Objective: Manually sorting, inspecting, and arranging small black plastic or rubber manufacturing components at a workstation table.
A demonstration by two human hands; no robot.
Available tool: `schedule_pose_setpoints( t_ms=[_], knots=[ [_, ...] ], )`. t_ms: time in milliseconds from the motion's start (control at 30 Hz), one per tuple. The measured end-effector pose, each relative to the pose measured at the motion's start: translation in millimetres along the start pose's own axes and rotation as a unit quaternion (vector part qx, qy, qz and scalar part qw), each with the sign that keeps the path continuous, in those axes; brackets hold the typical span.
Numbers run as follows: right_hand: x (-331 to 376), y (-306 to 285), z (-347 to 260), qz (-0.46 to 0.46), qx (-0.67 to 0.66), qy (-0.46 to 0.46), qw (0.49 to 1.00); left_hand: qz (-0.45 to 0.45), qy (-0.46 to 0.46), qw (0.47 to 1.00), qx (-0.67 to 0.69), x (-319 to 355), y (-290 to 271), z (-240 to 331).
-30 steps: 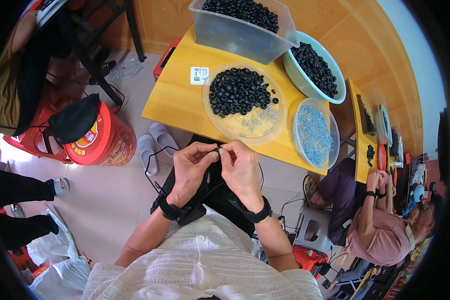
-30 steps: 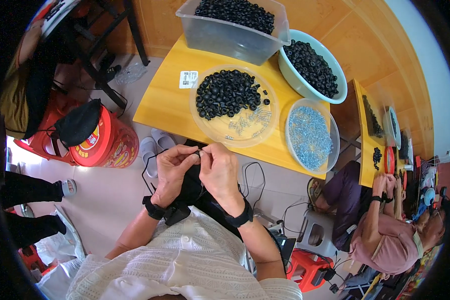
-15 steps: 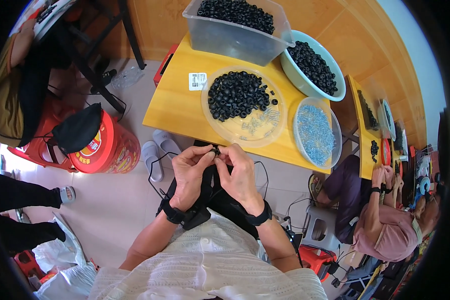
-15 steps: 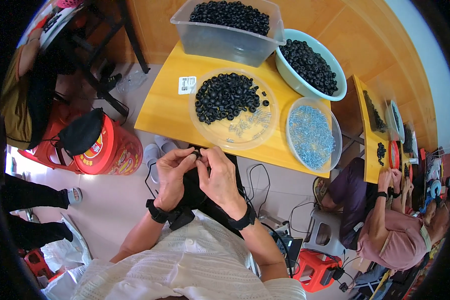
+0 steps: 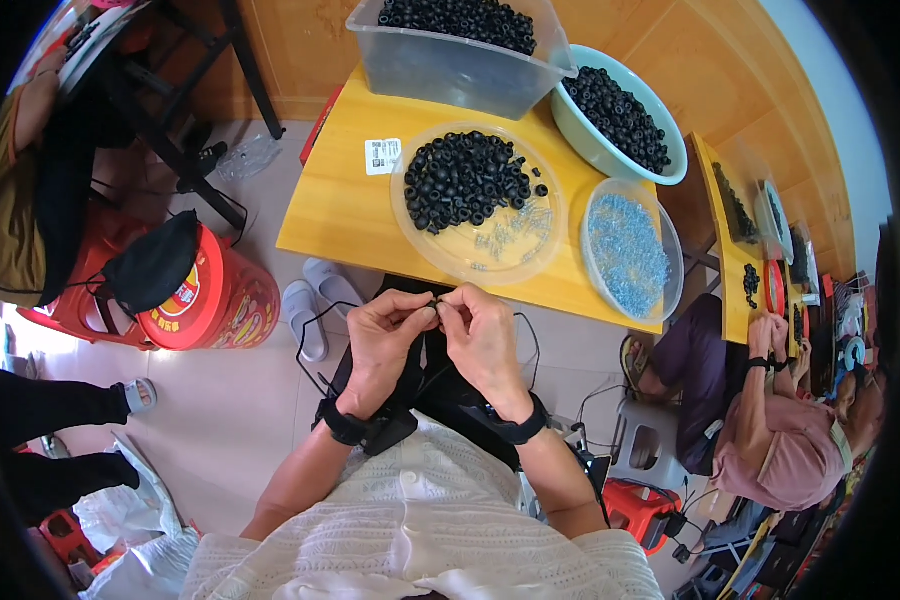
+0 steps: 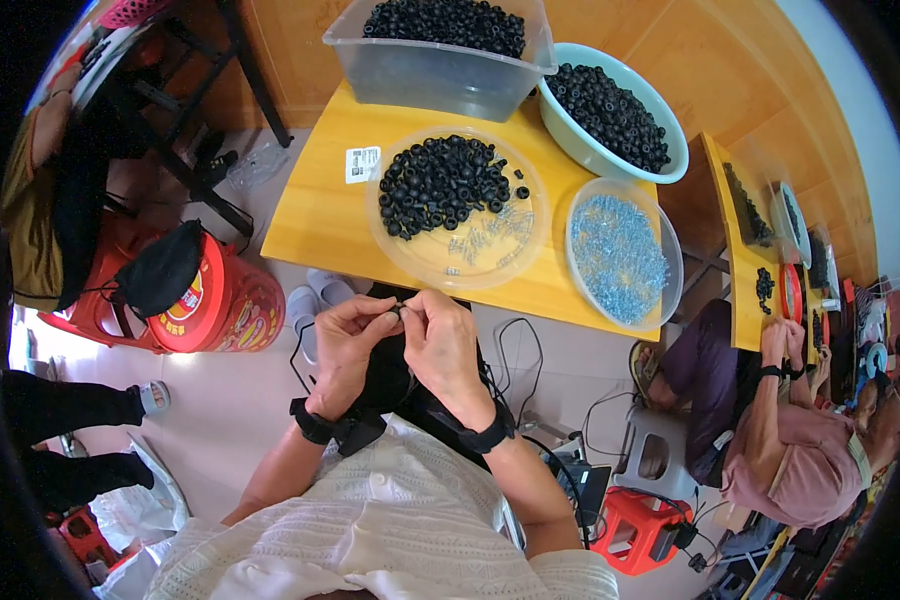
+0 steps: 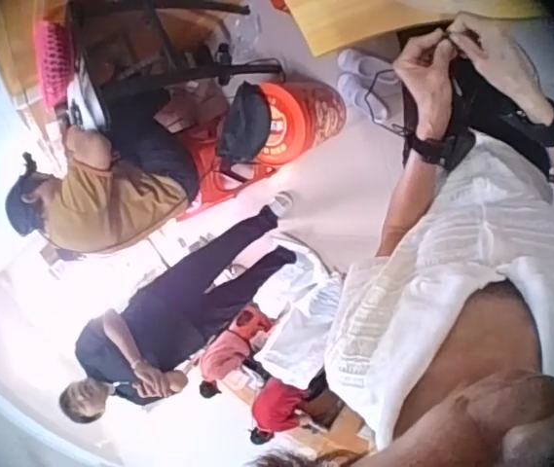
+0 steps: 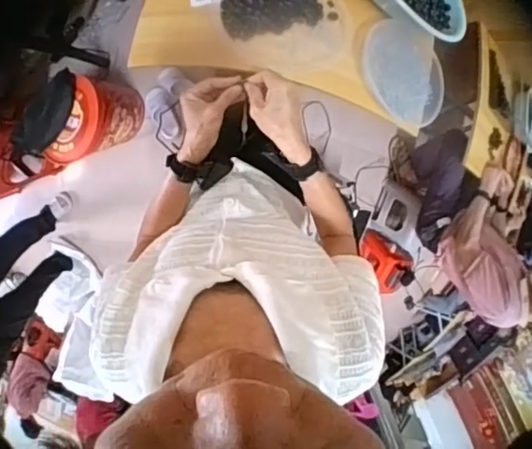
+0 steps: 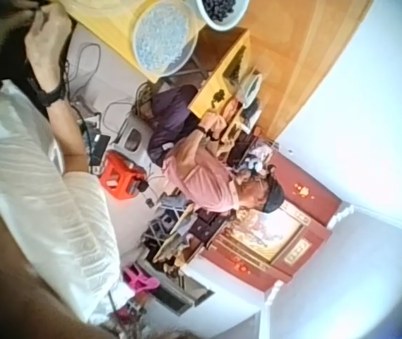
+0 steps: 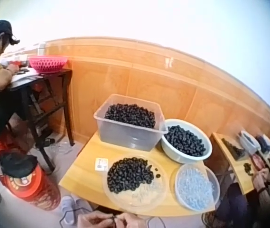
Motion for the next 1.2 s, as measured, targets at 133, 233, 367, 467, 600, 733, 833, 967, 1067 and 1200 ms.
schedule_pose_setpoints(
  t_ms=[133,233,367,467,600,733,833,967,1067,1200],
  knots=[
    [0,-1,-8,0.022,0.048,-0.052,0.997,0.033,0.037,0.999,-0.012,1,3,1],
    [6,1,-15,0.029,0.060,-0.086,0.994,0.050,0.033,0.998,-0.005,1,1,2],
    [10,4,-12,0.037,0.074,-0.120,0.989,0.071,-0.006,0.997,0.002,0,-7,-14],
    [12,5,-9,0.051,0.101,-0.139,0.984,0.085,-0.026,0.996,0.014,4,-7,-16],
    [14,8,-5,0.049,0.092,-0.123,0.987,0.095,-0.029,0.995,0.027,6,-7,-19],
    [18,8,-7,0.068,0.118,-0.156,0.978,0.101,-0.027,0.994,0.022,9,-7,-19],
    [17,7,-11,0.080,0.142,-0.195,0.967,0.110,-0.032,0.993,0.024,8,-8,-21],
    [12,-1,-5,0.083,0.125,-0.180,0.972,0.064,-0.073,0.995,0.013,1,-3,-27],
    [10,-5,-14,0.068,0.123,-0.179,0.974,0.010,-0.106,0.994,-0.010,-1,4,-28],
    [9,-5,-19,0.038,0.154,-0.194,0.968,-0.033,-0.084,0.985,-0.145,0,10,-23]
  ],
)
Point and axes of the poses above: each hand's wrist, its own x-axis away from the middle knuckle, its own y-axis out of the palm, z = x × y, the point moved 9 cm from there along -x, towards the middle knuckle, and after that the axes turned 10 degrees about z, right-handed, at the moved point
